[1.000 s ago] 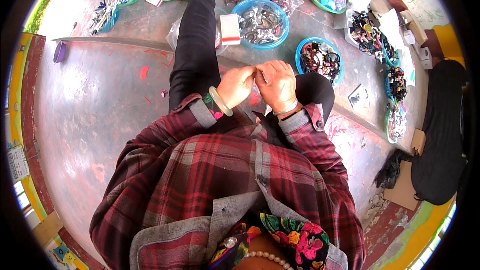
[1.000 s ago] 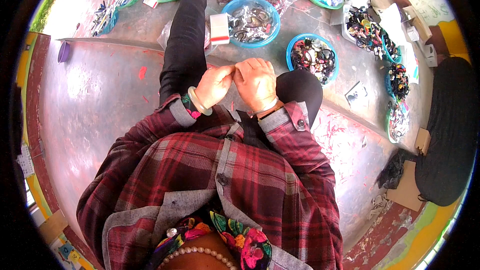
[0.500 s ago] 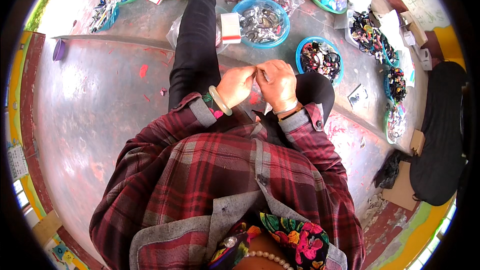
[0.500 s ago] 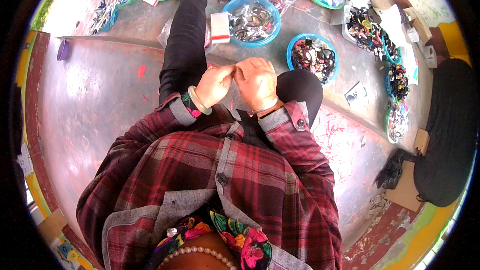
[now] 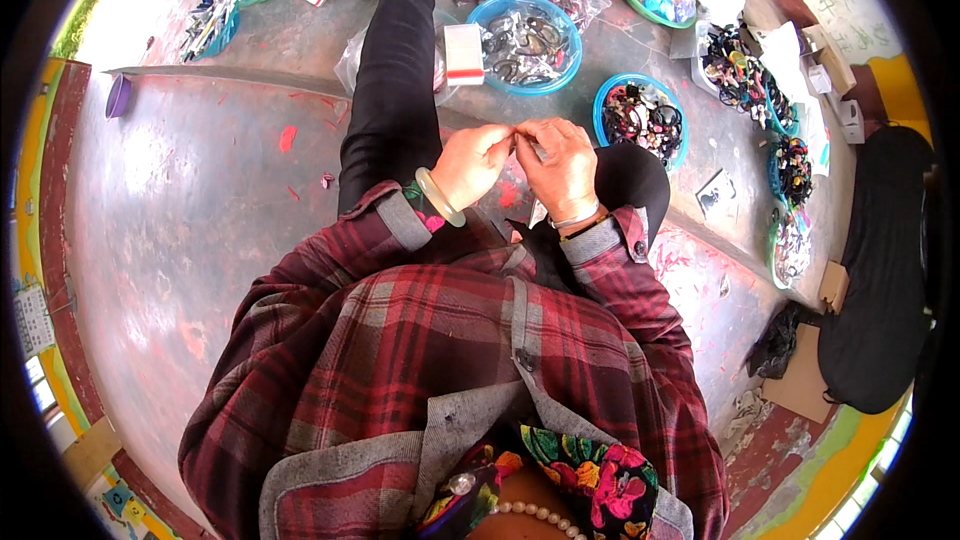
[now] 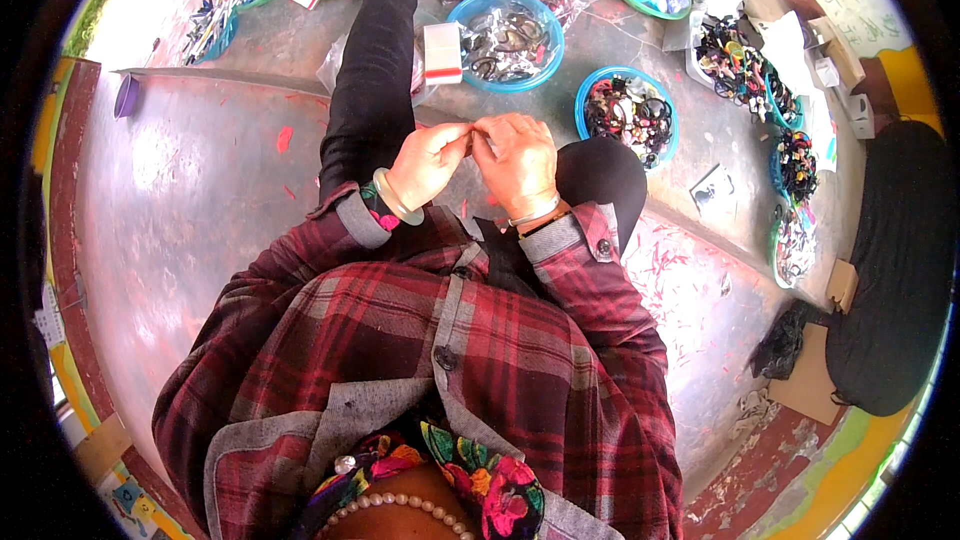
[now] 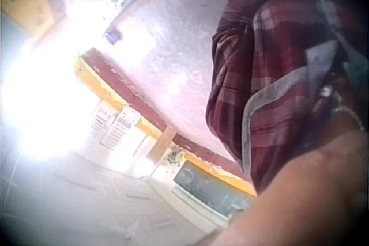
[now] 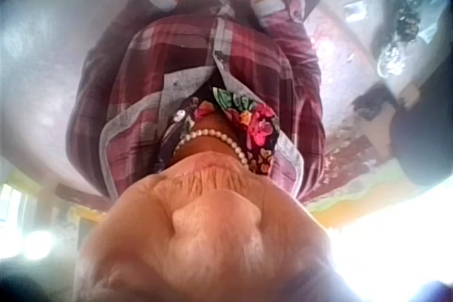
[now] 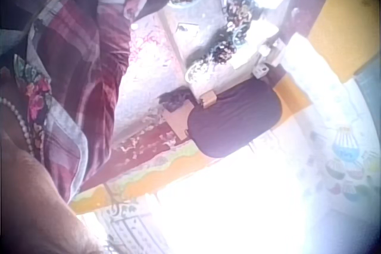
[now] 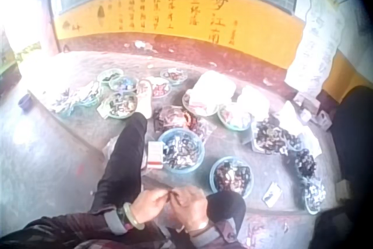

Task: The person sits on the floor and packs small hair accessories into clear plastic bags. They pick up items from blue bowls, place them into bags, and seal them. The person handles hair ties and clips one by one, organizing them into individual packages.

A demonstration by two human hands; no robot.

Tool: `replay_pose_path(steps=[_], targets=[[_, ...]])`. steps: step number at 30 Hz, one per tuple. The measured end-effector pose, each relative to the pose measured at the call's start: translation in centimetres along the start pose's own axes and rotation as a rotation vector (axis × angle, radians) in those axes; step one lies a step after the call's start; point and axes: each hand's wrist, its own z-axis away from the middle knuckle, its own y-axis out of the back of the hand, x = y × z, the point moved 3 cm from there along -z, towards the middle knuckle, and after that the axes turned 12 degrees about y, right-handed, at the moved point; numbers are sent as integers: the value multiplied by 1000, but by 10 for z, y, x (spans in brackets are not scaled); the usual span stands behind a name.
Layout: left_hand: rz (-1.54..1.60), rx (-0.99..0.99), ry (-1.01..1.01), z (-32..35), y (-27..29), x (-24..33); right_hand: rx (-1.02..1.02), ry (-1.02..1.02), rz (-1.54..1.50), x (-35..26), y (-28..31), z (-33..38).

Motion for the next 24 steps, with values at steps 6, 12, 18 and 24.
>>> replay_pose_path(steps=[6,12,18,24], targets=[[-231,-35,-53,4,-1,8,-91,115,113,-1,-6,5],[-351,-100,-61,5,-5,7,-146,111,149,-3,-12,11],[-341,-68,-91,6,-6,4,-118,76,130,-3,-11,9],[-302,-27,-102,5,-4,9,-92,49,117,-6,-7,6]])
